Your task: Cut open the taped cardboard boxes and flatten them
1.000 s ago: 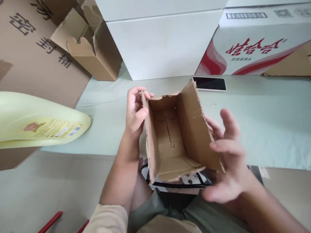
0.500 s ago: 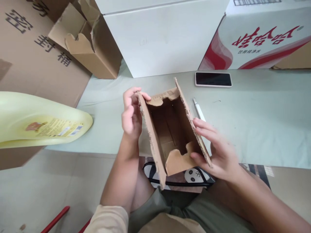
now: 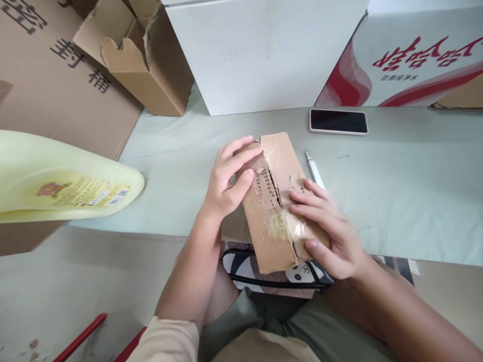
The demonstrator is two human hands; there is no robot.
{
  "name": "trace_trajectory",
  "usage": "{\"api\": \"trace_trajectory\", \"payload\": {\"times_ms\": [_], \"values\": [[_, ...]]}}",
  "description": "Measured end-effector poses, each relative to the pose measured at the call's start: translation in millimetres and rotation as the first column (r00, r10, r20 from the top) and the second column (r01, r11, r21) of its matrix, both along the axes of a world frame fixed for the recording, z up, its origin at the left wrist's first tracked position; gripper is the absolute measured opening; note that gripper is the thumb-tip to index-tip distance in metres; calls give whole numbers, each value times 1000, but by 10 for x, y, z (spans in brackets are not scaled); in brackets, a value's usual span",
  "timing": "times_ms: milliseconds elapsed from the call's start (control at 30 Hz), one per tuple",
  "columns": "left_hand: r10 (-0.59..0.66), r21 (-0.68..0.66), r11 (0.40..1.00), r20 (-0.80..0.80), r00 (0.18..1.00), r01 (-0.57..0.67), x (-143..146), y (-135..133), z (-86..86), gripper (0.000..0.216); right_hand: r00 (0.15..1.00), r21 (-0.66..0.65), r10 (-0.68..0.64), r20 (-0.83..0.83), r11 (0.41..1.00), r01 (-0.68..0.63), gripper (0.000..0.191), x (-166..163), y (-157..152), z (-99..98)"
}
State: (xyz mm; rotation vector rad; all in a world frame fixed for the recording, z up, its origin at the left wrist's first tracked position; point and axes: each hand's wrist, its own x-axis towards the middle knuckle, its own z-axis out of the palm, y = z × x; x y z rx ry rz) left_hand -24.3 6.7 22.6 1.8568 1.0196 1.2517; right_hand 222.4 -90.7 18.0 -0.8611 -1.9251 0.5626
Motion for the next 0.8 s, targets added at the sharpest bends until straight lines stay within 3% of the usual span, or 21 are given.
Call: {"api": "trace_trajectory", "payload": {"times_ms": [233,367,500,800], "values": [[23,176,984,-159,987,5,-84,80,-156,46,998,4,-15,-65,1000,15,45,23,-14,-29],[63,269,963,-149,987,-21,-86,107,-214,53,994,85,-1,-105,996,10,62,16,-29,-84],[70,257,966,-181,981,-21,-71,94,-200,52,998,136,-9,-61,991,17,65,-10,-19,-131],[26,199,980,-204,979,15,-68,61,-154,47,1000,84,-29,-7,996,29,51,21,-23,-134]]}}
